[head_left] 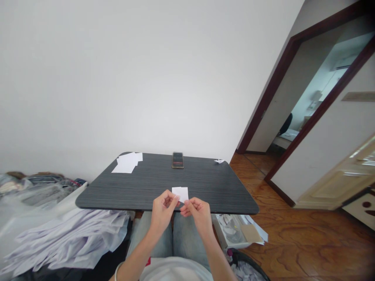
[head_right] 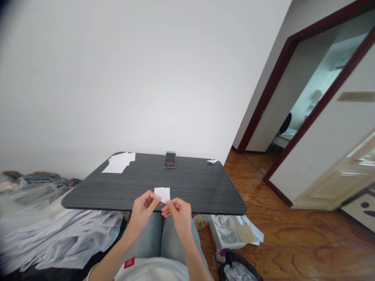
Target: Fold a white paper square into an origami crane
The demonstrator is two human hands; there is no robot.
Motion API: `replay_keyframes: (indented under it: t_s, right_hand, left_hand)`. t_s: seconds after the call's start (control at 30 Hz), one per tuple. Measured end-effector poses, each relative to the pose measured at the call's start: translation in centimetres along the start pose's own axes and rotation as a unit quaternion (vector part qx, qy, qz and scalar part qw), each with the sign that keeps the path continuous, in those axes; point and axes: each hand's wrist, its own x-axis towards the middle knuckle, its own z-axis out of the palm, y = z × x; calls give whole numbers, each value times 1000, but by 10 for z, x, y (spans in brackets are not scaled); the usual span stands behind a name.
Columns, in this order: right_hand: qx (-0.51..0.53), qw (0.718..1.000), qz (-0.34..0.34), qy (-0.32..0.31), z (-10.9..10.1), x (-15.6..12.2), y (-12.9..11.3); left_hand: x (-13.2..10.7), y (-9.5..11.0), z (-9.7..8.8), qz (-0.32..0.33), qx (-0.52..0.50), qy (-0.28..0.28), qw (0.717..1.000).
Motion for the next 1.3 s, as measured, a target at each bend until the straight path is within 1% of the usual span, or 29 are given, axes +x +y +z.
replay_keyframes:
  t_s: [0.1, 0.27, 0.43, 0.57, 0.63, 0.8, 0.87, 0.93, 1.13, 1.3]
  right_hand:
    - [11, 1000, 10, -12, 0, -1, -2]
    - [53, 998, 32, -17, -1, -1, -4]
    - [32, 999, 36, -19, 0, -1, -5]
    - [24, 999, 25, -24, -2, 0, -3]
    - [17, 999, 17, -26, -3, 0, -2]
    - [4, 999, 10, -36, -5, 0, -2]
    - [4, 999, 11, -41, -5, 0, -2]
    - [4, 999, 11, -42, -6, 1, -1]
    - [-13, 1000, -23, -13, -7, 2, 2]
    - [-35, 998, -43, 22, -4, 1, 3]
  left_hand:
    - [-1, 1, 1, 3, 10, 10, 1000]
    - [0, 6, -2, 20, 41, 6, 999]
    - [1, 6, -2, 23, 52, 8, 998]
    - [1, 7, 0, 5, 31, 10, 999]
    - [3, 7, -2, 1, 18, -1, 1000]
    - [9, 5, -15, 16, 23, -64, 998]
    - [11, 4, -18, 22, 32, -72, 997]
    - [11, 3, -19, 23, 37, -67, 997]
    - [9, 1, -15, 19, 42, -35, 998]
    - [9, 2, -14, 19, 41, -47, 998]
